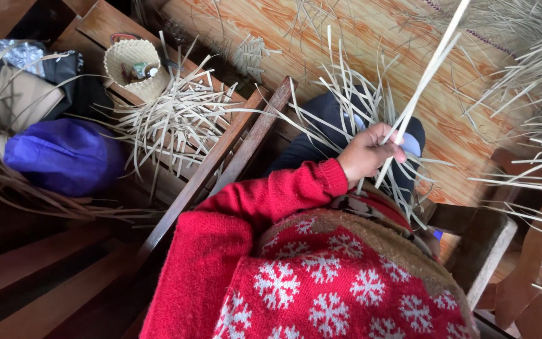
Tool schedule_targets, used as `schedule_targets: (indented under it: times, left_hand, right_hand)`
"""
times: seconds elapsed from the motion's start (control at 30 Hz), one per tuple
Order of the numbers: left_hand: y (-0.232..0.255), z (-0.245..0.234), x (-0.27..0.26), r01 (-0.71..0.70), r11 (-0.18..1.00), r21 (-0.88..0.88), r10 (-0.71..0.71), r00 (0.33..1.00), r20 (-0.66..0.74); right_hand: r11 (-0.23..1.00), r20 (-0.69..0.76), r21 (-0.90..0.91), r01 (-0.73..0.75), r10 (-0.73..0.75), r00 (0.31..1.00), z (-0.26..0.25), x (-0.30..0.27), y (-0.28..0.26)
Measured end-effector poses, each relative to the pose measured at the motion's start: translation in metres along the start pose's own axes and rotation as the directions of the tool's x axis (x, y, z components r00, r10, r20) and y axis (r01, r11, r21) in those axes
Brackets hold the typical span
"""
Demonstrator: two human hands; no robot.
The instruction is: Weaving dried plant fibers to create a basket or container.
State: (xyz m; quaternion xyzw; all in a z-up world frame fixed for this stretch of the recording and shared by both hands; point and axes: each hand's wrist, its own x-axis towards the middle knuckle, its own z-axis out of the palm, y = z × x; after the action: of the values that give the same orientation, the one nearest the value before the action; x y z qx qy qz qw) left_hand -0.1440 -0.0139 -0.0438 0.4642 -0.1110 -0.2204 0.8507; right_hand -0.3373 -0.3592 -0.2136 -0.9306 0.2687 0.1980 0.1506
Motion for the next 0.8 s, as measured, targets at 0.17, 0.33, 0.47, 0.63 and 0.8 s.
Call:
schedule_targets:
  times: [0.17,0.33,0.47,0.63,0.8]
  left_hand:
    - [-0.002,-0.004,0.005,0.032,0.997,-0.065,-0.035,0.999,-0.037]
    - [0.008,-0.003,-0.001,0.1,0.982,-0.159,-0.102,0.995,-0.003]
    - [0.008,-0.006,0.002,0.112,0.976,-0.184,-0.109,0.994,0.03]
    - [0.008,-0.005,0.002,0.184,0.973,-0.14,-0.177,0.982,0.062]
    - [0.014,-0.004,-0.002,0.166,0.979,-0.116,-0.15,0.979,0.135]
  right_hand:
    - [0.998,0.086,0.045,0.038,-0.042,0.995,0.01,0.0,0.011]
    - [0.991,0.181,0.092,0.1,-0.116,0.977,0.024,0.006,0.013]
    - [0.975,-0.13,0.179,0.132,-0.11,0.985,0.016,-0.014,0.019]
    - [0.873,-0.584,0.176,0.455,-0.28,0.762,-0.081,-0.072,-0.055]
    - [0.729,-0.693,0.286,0.621,-0.291,0.66,-0.161,-0.129,-0.166]
